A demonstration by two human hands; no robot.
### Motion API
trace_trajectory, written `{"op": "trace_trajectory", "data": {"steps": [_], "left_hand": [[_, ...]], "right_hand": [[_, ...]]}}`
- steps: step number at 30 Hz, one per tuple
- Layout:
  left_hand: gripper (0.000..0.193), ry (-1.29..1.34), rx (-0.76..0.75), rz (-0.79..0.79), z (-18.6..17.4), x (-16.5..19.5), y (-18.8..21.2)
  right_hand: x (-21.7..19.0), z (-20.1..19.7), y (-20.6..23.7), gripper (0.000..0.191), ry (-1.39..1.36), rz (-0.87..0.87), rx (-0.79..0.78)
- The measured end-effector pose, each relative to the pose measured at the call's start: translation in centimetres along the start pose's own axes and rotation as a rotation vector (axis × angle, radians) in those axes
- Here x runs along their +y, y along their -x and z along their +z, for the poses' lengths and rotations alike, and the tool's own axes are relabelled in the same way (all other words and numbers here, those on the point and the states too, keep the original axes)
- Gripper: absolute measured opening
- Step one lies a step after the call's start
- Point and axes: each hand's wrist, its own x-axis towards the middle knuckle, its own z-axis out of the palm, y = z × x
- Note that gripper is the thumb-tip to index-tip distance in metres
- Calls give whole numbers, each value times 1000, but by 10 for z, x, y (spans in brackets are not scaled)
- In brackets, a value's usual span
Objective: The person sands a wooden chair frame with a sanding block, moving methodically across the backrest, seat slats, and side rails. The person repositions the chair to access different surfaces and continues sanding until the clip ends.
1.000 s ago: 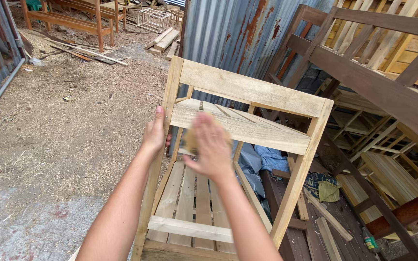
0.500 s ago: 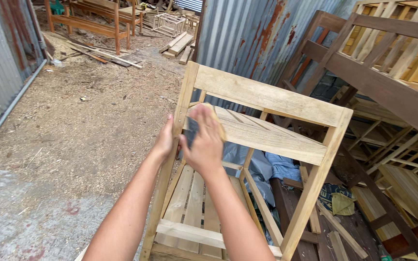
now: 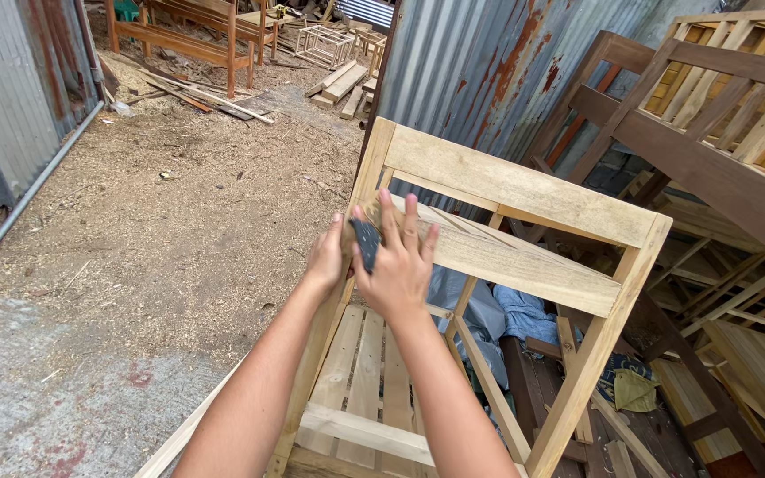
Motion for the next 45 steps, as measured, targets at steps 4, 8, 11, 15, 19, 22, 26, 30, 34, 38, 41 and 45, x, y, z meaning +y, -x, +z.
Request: {"op": "trace_trajectory", "data": {"steps": [4, 8, 11, 15, 19, 22, 26, 30, 34, 38, 41, 45], "left_hand": [[76, -34, 11, -124, -2, 6, -1], [63, -9, 19, 97, -2, 11, 1], [60, -13, 27, 9, -3, 13, 3], [70, 16, 8, -116, -4, 16, 6], [62, -215, 62, 265, -4, 19, 8], [68, -23, 105, -92, -1, 21, 9], [68, -89, 113, -71, 0, 22, 11], [73, -251, 149, 173, 1, 24, 12], [68, -59, 125, -104, 5, 24, 15], [69, -109, 113, -80, 6, 21, 16], [71, -123, 125, 34, 3, 18, 12], [74, -136, 109, 61, 1, 11, 10]], "right_hand": [[-6, -7, -8, 46, 1, -17, 47], [-10, -8, -15, 42, -18, 61, -40], [-9, -7, -16, 44, 12, -12, -6], [-9, -5, -17, 40, 87, 5, 9], [-7, -9, -18, 42, 69, 20, -78], [-3, -17, -13, 45, 74, -33, 6], [-7, -16, -10, 48, 38, 29, -67], [-15, 1, -19, 50, 96, 11, -80], [18, -22, 14, 74, 215, 6, -129], [32, -33, 39, 75, -88, 284, 103], [5, -7, 23, 82, -229, 172, 23], [11, 1, 23, 77, -89, -21, -150]]}}
